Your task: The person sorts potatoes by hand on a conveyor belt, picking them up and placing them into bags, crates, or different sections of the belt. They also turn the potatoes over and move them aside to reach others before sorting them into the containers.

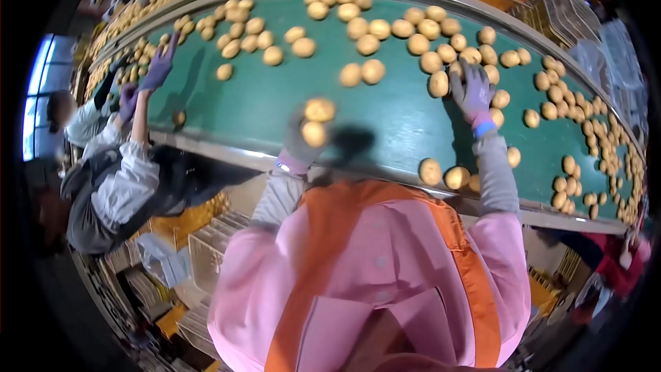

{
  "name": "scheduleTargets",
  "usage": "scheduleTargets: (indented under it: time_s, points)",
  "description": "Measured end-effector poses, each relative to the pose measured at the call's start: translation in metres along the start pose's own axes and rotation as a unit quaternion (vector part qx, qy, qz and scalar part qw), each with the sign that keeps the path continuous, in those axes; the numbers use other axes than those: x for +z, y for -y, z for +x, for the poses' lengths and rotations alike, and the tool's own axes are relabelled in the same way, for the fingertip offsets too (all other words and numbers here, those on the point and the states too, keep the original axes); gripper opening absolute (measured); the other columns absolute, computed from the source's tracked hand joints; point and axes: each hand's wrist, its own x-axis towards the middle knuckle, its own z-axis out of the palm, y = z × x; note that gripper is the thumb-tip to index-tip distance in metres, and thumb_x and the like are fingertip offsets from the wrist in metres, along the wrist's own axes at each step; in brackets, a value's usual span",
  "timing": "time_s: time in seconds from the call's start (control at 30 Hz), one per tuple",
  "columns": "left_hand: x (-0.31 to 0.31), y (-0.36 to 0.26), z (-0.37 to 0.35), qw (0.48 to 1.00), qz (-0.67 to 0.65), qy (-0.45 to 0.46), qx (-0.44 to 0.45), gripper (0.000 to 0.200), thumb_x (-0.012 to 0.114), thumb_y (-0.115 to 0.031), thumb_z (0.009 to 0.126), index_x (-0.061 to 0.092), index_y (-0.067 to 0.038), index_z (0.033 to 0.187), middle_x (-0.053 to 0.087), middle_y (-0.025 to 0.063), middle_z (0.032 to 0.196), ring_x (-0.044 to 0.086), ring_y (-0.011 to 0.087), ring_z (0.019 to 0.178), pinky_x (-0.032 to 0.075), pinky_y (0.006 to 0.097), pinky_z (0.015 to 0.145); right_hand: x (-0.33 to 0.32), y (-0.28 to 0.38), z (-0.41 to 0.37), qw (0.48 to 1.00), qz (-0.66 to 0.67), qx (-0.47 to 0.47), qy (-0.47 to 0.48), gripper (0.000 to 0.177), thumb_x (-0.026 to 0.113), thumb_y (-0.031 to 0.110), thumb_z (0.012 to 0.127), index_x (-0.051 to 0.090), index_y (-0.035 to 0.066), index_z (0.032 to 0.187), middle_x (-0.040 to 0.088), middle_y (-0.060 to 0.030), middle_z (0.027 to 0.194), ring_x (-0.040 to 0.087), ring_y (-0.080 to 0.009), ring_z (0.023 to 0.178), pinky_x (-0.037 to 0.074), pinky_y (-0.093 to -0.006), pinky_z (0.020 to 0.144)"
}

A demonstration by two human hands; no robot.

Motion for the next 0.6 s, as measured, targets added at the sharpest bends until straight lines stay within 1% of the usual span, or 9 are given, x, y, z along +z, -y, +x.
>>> scheduleTargets:
  time_s: [0.03, 0.13, 0.2, 0.3, 0.43, 0.5, 0.53, 0.57, 0.6]
  points:
    - [-0.007, 0.007, 0.002, 0.996, 0.081, -0.002, 0.043, 0.055, 0.043, -0.046, 0.103, 0.040, -0.014, 0.148, 0.057, 0.0216, 0.134, 0.063, 0.0296, 0.104, 0.054, 0.0403, 0.081, 0.008, 0.013, -0.013, 0.989, -0.120, -0.085, -0.024, 0.048, 0.054, 0.044, 0.096, 0.057, 0.021, 0.138, 0.055, -0.0123, 0.141, 0.045, -0.0302, 0.137, 0.028, -0.0647, 0.106]
    - [-0.007, -0.022, 0.000, 0.998, 0.021, 0.007, 0.058, 0.057, 0.048, -0.040, 0.103, 0.038, -0.009, 0.150, 0.057, 0.0216, 0.136, 0.063, 0.0303, 0.111, 0.054, 0.0404, 0.088, 0.002, 0.077, -0.045, 0.986, 0.000, -0.159, -0.048, 0.046, 0.062, 0.040, 0.093, 0.061, 0.017, 0.133, 0.058, -0.0143, 0.136, 0.048, -0.0395, 0.132, 0.026, -0.0637, 0.110]
    - [-0.014, -0.045, 0.000, 0.998, -0.034, 0.014, 0.047, 0.058, 0.055, -0.034, 0.102, 0.038, -0.005, 0.150, 0.058, 0.0211, 0.136, 0.064, 0.0293, 0.112, 0.054, 0.0389, 0.091, -0.008, 0.109, -0.055, 0.976, 0.065, -0.204, 0.035, 0.045, 0.064, 0.036, 0.092, 0.061, 0.014, 0.131, 0.060, -0.0150, 0.131, 0.050, -0.0384, 0.129, 0.030, -0.0586, 0.110]
    - [-0.039, -0.045, 0.000, 0.932, 0.258, 0.070, 0.245, 0.058, 0.070, -0.014, 0.094, 0.043, 0.003, 0.143, 0.064, 0.0178, 0.128, 0.066, 0.0240, 0.105, 0.055, 0.0339, 0.089, -0.001, 0.141, -0.067, 0.953, 0.241, -0.178, 0.038, 0.038, 0.065, 0.019, 0.092, 0.060, 0.006, 0.128, 0.061, -0.0163, 0.129, 0.055, -0.0370, 0.123, 0.041, -0.0488, 0.106]
    - [-0.070, -0.065, 0.028, 0.957, 0.281, 0.025, 0.064, 0.043, 0.073, -0.008, 0.090, 0.054, 0.004, 0.127, 0.069, 0.0118, 0.115, 0.067, 0.0212, 0.101, 0.056, 0.0289, 0.085, -0.006, 0.175, -0.078, 0.943, 0.327, -0.048, 0.038, 0.043, 0.064, 0.014, 0.092, 0.055, 0.001, 0.132, 0.058, -0.0229, 0.133, 0.053, -0.0412, 0.126, 0.045, -0.0479, 0.103]
    - [-0.090, -0.105, 0.070, 0.857, 0.497, -0.024, 0.131, 0.041, 0.068, -0.014, 0.094, 0.053, 0.002, 0.128, 0.067, 0.0112, 0.121, 0.065, 0.0227, 0.108, 0.055, 0.0302, 0.087, 0.000, 0.178, -0.080, 0.945, 0.325, -0.023, 0.021, 0.045, 0.064, 0.014, 0.092, 0.053, -0.001, 0.134, 0.056, -0.0245, 0.135, 0.053, -0.0418, 0.126, 0.045, -0.0478, 0.103]
    - [-0.117, -0.119, 0.103, 0.956, 0.262, 0.030, 0.131, 0.041, 0.065, -0.016, 0.095, 0.051, 0.001, 0.131, 0.065, 0.0112, 0.125, 0.063, 0.0229, 0.113, 0.055, 0.0315, 0.088, 0.002, 0.181, -0.081, 0.946, 0.323, 0.004, 0.004, 0.048, 0.065, 0.015, 0.092, 0.051, -0.002, 0.135, 0.054, -0.0261, 0.136, 0.053, -0.0424, 0.126, 0.045, -0.0476, 0.103]
    - [-0.143, -0.134, 0.136, 0.990, 0.009, 0.082, 0.111, 0.042, 0.062, -0.017, 0.097, 0.049, 0.000, 0.133, 0.063, 0.0112, 0.128, 0.061, 0.0230, 0.118, 0.054, 0.0327, 0.089, -0.004, 0.188, -0.079, 0.949, 0.316, 0.010, 0.000, 0.052, 0.065, 0.014, 0.092, 0.048, -0.003, 0.137, 0.053, -0.0275, 0.137, 0.052, -0.0437, 0.126, 0.044, -0.0474, 0.104]
    - [-0.152, -0.149, 0.151, 0.956, -0.259, 0.119, 0.072, 0.043, 0.061, -0.017, 0.097, 0.048, 0.000, 0.134, 0.061, 0.0123, 0.131, 0.059, 0.0233, 0.120, 0.054, 0.0331, 0.090, -0.002, 0.191, -0.081, 0.950, 0.311, 0.011, -0.006, 0.052, 0.065, 0.014, 0.092, 0.048, -0.003, 0.137, 0.053, -0.0275, 0.137, 0.052, -0.0437, 0.126, 0.044, -0.0474, 0.104]
